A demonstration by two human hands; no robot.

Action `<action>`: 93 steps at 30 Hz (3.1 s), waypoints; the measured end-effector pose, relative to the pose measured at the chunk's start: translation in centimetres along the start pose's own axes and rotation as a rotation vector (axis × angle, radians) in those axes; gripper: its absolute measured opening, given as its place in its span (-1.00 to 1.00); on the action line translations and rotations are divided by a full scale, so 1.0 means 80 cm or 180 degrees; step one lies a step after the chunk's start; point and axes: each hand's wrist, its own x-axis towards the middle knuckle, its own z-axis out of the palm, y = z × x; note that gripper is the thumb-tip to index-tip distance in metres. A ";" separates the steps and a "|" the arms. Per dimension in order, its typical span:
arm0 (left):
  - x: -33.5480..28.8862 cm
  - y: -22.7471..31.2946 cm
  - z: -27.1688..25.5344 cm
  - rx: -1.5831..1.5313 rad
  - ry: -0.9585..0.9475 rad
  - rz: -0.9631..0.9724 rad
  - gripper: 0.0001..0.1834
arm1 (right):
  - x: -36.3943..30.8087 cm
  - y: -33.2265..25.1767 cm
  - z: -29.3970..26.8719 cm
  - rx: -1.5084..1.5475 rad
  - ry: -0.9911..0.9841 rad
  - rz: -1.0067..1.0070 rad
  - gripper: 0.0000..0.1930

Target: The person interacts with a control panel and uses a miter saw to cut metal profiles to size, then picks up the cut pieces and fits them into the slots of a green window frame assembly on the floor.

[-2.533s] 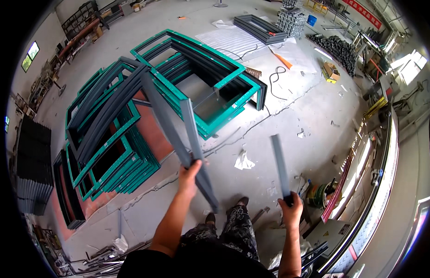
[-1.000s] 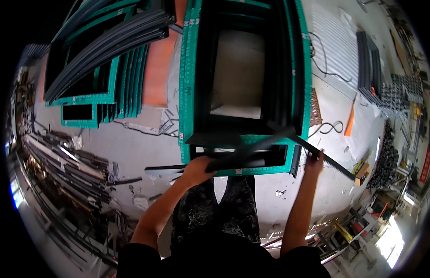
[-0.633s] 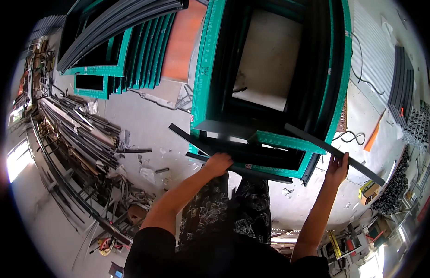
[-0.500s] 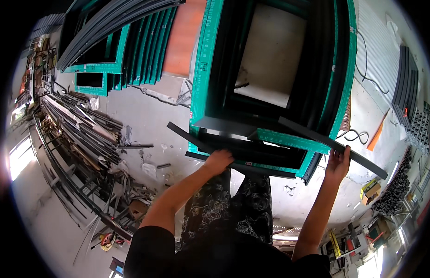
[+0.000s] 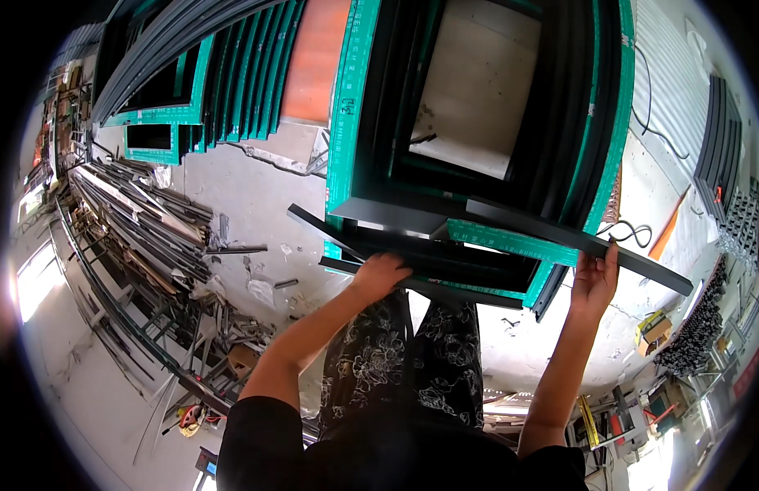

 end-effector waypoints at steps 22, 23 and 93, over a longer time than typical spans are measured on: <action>0.068 0.064 -0.217 -0.0251 0.1635 0.0267 -0.24 | -0.024 0.166 0.055 0.0742 -0.0720 0.2028 -0.84; 0.083 0.061 -0.217 0.0128 0.1689 0.0175 -0.28 | -0.030 0.169 0.062 0.0498 -0.0635 0.2066 -0.86; 0.164 0.017 -0.195 -0.1197 0.0651 -0.1280 -0.61 | 0.089 0.112 0.065 -0.5293 -0.3090 -0.3009 -0.64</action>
